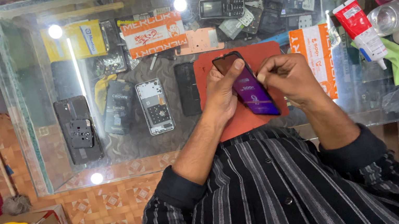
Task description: The person repairs a smartphone at a glass workbench. They hold the opened phone, peel and reseat a black component inside the frame, align the midframe and back cover, press the assembly together, and handle small internal parts and a small tool while working on the device.
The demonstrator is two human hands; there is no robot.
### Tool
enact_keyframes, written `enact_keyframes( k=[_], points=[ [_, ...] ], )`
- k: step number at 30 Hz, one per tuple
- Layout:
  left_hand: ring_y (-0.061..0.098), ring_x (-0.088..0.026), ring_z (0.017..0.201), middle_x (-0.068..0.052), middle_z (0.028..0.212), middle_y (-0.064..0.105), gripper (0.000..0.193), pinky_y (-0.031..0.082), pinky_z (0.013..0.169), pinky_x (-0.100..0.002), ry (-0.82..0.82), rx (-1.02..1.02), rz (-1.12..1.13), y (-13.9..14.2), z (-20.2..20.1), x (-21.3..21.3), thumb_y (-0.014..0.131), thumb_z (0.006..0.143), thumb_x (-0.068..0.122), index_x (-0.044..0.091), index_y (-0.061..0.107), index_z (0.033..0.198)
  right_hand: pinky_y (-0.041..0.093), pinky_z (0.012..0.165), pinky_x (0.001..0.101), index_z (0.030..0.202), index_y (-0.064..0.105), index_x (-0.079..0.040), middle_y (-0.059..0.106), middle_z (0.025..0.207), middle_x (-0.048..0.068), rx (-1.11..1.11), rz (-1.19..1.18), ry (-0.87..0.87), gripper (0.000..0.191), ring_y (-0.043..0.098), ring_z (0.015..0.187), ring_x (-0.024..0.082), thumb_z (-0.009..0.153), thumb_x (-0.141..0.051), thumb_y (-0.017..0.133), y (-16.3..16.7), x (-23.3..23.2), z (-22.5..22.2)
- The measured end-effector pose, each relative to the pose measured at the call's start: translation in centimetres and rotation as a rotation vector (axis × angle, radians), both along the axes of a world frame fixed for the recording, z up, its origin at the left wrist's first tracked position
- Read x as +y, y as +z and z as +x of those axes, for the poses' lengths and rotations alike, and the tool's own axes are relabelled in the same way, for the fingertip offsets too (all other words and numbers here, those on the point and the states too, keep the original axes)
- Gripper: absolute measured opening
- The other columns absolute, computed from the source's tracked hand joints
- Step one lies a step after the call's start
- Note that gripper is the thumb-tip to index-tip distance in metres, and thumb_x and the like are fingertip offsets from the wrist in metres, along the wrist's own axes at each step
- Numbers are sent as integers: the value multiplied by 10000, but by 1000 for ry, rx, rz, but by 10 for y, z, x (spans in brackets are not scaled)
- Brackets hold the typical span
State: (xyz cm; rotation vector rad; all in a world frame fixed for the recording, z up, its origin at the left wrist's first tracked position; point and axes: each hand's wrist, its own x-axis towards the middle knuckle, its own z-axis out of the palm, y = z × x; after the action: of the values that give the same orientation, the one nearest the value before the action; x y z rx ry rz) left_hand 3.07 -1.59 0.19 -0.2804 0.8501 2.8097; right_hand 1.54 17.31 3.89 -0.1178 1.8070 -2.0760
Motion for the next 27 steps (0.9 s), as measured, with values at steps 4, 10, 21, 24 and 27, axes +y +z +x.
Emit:
enact_keyframes(
  k=[4,10,21,24,27],
  points=[
    [704,-136,834,-63,950,719,215,584,766,-306,20,-55,-18,2,-4,-1,789,968,194,33,668,1047,556,891,275,1105,689,39,718,1046,86,17,-57,-50,176,683,971,127,987,-24,575,5,5,5],
    [740,-176,854,-126,985,749,386,608,757,-328,37,-33,-133,-4,-3,1,797,946,335,-4,681,1092,562,890,278,1260,568,49,701,1096,102,58,207,22,287,685,1004,128,988,-32,608,4,-3,20],
    [640,-191,1208,-118,1287,675,781,503,1052,-326,80,-28,28,-2,0,2,350,1051,680,-6,538,1375,557,858,246,1230,567,49,681,1080,79,79,81,-48,230,672,986,104,1011,-1,617,-16,2,14],
    [586,-218,1309,-123,1373,634,819,455,1140,-366,56,-38,131,3,1,0,296,1028,689,2,526,1410,549,820,237,1207,565,55,692,1052,90,80,126,-61,257,667,954,94,977,13,674,-18,2,8],
    [593,-242,1303,-137,1359,646,840,450,1154,-399,-7,30,239,2,3,-3,292,1052,699,-24,557,1388,565,802,236,1185,581,48,714,1033,101,40,110,-67,267,689,925,97,949,25,704,-16,4,6]
  ],
)
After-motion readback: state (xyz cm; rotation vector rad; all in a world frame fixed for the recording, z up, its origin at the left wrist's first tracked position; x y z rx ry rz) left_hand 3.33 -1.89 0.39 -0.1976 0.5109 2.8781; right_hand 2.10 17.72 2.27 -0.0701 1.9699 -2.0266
